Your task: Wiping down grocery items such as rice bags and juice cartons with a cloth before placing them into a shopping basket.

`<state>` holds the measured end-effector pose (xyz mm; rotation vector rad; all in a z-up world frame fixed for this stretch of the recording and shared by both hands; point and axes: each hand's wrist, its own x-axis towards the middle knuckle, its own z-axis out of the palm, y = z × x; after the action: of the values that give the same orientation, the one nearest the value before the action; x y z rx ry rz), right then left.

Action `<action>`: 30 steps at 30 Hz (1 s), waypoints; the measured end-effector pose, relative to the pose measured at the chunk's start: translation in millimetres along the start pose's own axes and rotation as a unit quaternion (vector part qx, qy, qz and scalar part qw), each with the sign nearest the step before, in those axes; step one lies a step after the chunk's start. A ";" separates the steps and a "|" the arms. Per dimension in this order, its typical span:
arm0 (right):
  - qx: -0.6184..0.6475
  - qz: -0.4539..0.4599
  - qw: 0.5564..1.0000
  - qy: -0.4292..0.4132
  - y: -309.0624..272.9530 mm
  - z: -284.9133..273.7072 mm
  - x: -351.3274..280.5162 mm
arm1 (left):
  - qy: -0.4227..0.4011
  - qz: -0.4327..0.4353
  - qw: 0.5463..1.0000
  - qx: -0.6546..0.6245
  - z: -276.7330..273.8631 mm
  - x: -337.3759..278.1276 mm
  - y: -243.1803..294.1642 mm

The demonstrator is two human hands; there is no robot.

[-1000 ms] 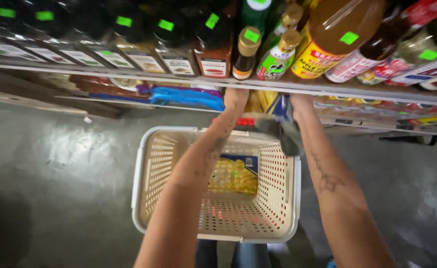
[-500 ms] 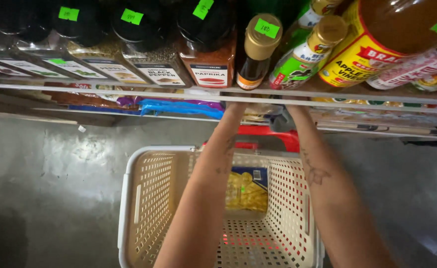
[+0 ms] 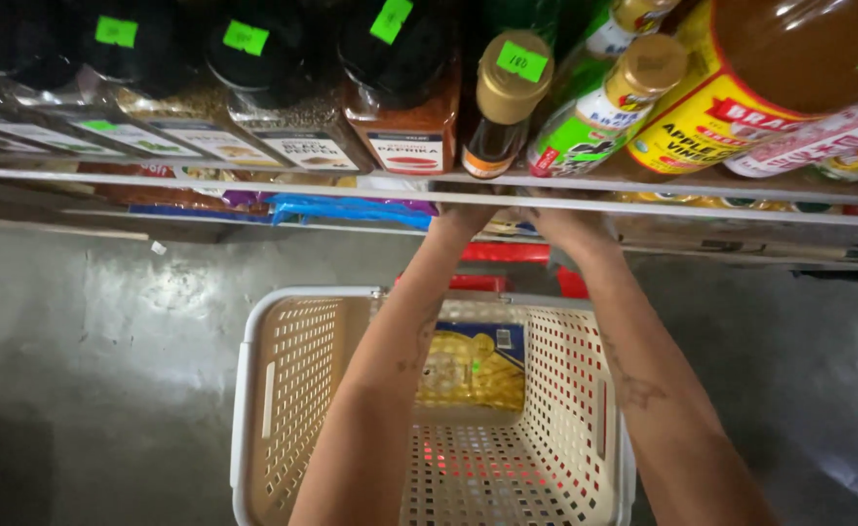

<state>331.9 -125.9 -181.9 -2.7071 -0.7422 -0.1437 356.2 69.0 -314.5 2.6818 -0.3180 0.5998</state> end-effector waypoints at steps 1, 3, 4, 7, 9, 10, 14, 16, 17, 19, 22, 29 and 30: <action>-0.042 -0.081 0.992 0.088 -1.1 8.3 0.5 | -0.001 0.011 1.000 0.012 12.1 -3.2 8.2; -0.024 -0.047 0.998 0.043 -2.4 16.5 -2.9 | 0.047 0.000 0.997 -0.056 -3.6 -2.5 16.7; -0.005 -0.011 1.000 0.001 -4.5 20.5 -7.6 | 0.097 -0.009 0.988 -0.123 -12.3 -5.0 22.1; 0.055 0.083 0.990 -0.099 0.8 26.0 -2.8 | -0.023 0.009 0.998 0.055 -6.4 10.5 23.0; 0.000 0.132 0.983 -0.125 -9.7 8.2 -25.5 | -0.010 0.033 0.996 0.081 -11.2 -10.6 40.4; -0.061 0.176 0.973 -0.134 -15.1 1.6 -36.9 | 0.016 0.068 0.992 0.108 -12.5 -23.7 48.0; -0.093 0.078 0.989 -0.087 -97.2 -72.2 -116.5 | -0.082 0.038 0.988 -0.128 -225.8 -79.2 100.7; 0.043 0.040 0.978 -0.202 -107.8 -43.2 -153.6 | -0.118 0.064 0.958 -0.253 -243.4 -140.5 91.3; 0.042 0.036 0.977 -0.206 -105.3 -5.2 -159.0 | -0.116 0.059 0.959 -0.253 -193.9 -180.3 75.6; -0.015 0.044 0.906 -0.422 -102.9 73.4 -174.9 | -0.547 -0.054 0.832 -0.074 -111.4 -256.5 40.0; 0.019 0.002 0.913 -0.408 -65.6 193.3 -201.9 | -0.490 -0.275 0.827 -0.016 -28.9 -373.6 -39.4; -0.094 0.053 0.927 -0.360 -6.3 298.4 -266.4 | -0.305 -0.408 0.858 0.071 13.6 -442.2 -46.7; 0.019 0.213 0.873 -0.439 -32.2 263.0 -240.6 | -0.304 -0.392 0.867 0.052 15.9 -445.0 -44.5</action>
<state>111.4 -125.7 -463.8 -2.7387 -0.2966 1.2517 -18.2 163.3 -540.9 2.6957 0.6558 -0.4907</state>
